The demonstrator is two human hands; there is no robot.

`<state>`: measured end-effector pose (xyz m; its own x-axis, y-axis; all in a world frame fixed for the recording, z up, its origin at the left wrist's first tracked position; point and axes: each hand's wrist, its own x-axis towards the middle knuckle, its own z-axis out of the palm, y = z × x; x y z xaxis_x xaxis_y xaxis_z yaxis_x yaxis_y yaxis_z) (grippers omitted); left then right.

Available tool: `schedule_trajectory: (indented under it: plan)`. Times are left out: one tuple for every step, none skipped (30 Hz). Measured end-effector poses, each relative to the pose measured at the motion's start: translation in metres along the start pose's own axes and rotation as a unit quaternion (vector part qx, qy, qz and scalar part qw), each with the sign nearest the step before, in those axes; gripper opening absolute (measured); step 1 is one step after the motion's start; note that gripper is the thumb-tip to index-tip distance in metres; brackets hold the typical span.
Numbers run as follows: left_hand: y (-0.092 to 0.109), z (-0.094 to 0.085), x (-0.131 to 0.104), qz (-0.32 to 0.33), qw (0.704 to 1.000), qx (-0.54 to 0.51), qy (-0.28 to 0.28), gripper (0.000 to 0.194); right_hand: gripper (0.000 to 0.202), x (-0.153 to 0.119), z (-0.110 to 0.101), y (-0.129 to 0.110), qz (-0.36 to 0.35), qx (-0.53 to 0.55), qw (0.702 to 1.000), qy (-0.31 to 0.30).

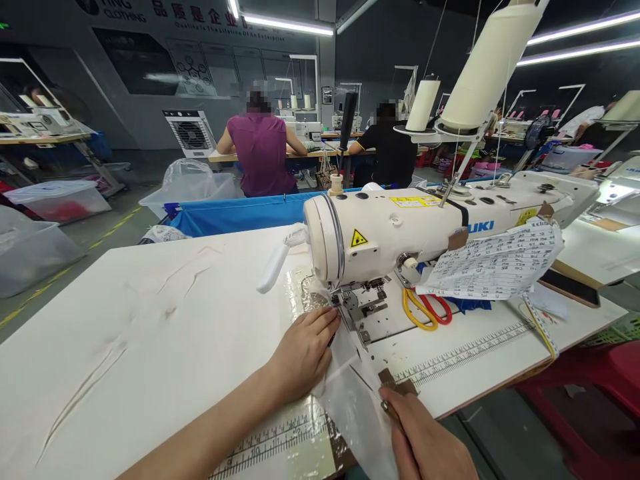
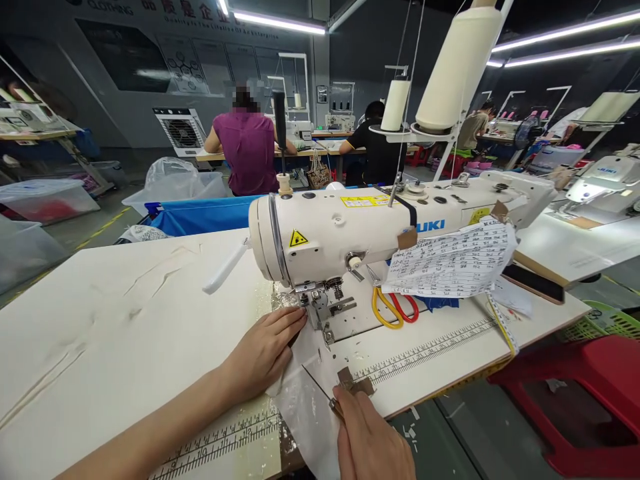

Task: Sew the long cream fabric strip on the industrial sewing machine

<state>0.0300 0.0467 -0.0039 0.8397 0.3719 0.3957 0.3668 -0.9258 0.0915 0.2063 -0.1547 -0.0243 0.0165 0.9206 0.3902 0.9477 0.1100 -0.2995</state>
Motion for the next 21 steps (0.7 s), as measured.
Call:
schedule_trajectory:
  plan:
    - [0.0,-0.001,0.001,0.0,1.0,0.002,-0.007,0.045,0.039,0.002,-0.001,0.0,-0.007,-0.008,1.0,0.001]
    - [0.001,-0.002,0.001,0.0,1.0,0.003,-0.012,0.045,0.039,0.004,-0.002,0.0,-0.014,-0.013,1.0,0.004]
    - [0.002,-0.003,0.002,-0.001,1.0,0.005,-0.017,0.045,0.038,0.006,-0.003,-0.001,-0.018,-0.017,1.0,0.005]
    - [0.003,-0.004,0.002,-0.002,1.0,0.007,-0.02,0.045,0.038,0.008,-0.004,-0.002,-0.02,-0.02,1.0,0.005]
    - [0.004,-0.004,0.003,-0.003,1.0,0.012,-0.02,0.045,0.037,0.009,-0.006,-0.003,-0.019,-0.022,1.0,0.004]
    - [0.006,-0.004,0.003,-0.003,1.0,0.019,-0.019,0.045,0.036,0.011,-0.007,-0.004,-0.017,-0.022,1.0,0.0]
    - [0.008,-0.003,0.003,-0.003,1.0,0.026,-0.017,0.046,0.036,0.012,-0.009,-0.005,-0.014,-0.022,1.0,-0.003]
    - [0.009,-0.003,0.004,-0.006,0.999,0.033,-0.015,0.046,0.035,0.014,-0.01,-0.006,-0.011,-0.02,1.0,-0.007]
    - [0.011,-0.002,0.004,-0.01,0.999,0.038,-0.013,0.047,0.035,0.015,-0.011,-0.007,-0.006,-0.018,1.0,-0.014]
    - [0.012,-0.001,0.004,-0.017,0.999,0.041,-0.011,0.046,0.035,0.017,-0.012,-0.008,-0.003,-0.016,1.0,-0.02]
    - [0.012,-0.001,0.004,-0.023,0.999,0.041,-0.009,0.046,0.035,0.018,-0.013,-0.009,0.002,-0.015,1.0,-0.026]
    - [0.012,0.0,0.004,-0.027,0.999,0.042,-0.007,0.045,0.036,0.02,-0.013,-0.009,0.006,-0.014,0.999,-0.031]
    - [0.012,0.0,0.004,-0.028,0.999,0.042,-0.005,0.045,0.036,0.021,-0.013,-0.01,0.009,-0.015,0.999,-0.033]
    - [0.012,0.0,0.004,-0.025,0.999,0.043,-0.003,0.045,0.036,0.023,-0.012,-0.011,0.013,-0.016,0.999,-0.032]
    - [0.012,-0.001,0.003,-0.02,0.999,0.046,0.0,0.045,0.036,0.024,-0.012,-0.011,0.015,-0.017,0.999,-0.03]
    - [0.011,-0.001,0.003,-0.015,0.999,0.051,0.003,0.045,0.036,0.025,-0.012,-0.012,0.018,-0.019,0.999,-0.026]
    - [0.011,-0.001,0.002,-0.01,0.998,0.056,0.004,0.045,0.036,0.026,-0.011,-0.012,0.02,-0.021,0.999,-0.023]
    - [0.012,-0.001,0.001,-0.008,0.998,0.061,0.006,0.045,0.035,0.026,-0.011,-0.013,0.022,-0.023,0.999,-0.021]
    - [0.013,0.0,0.0,-0.008,0.998,0.065,0.007,0.045,0.035,0.027,-0.011,-0.013,0.021,-0.023,0.999,-0.017]
    - [0.014,0.0,-0.001,-0.009,0.998,0.067,0.008,0.045,0.035,0.028,-0.011,-0.013,0.019,-0.023,0.999,-0.012]
    - [0.015,0.001,-0.002,-0.01,0.998,0.069,0.01,0.045,0.035,0.028,-0.012,-0.014,0.016,-0.022,1.0,-0.011]
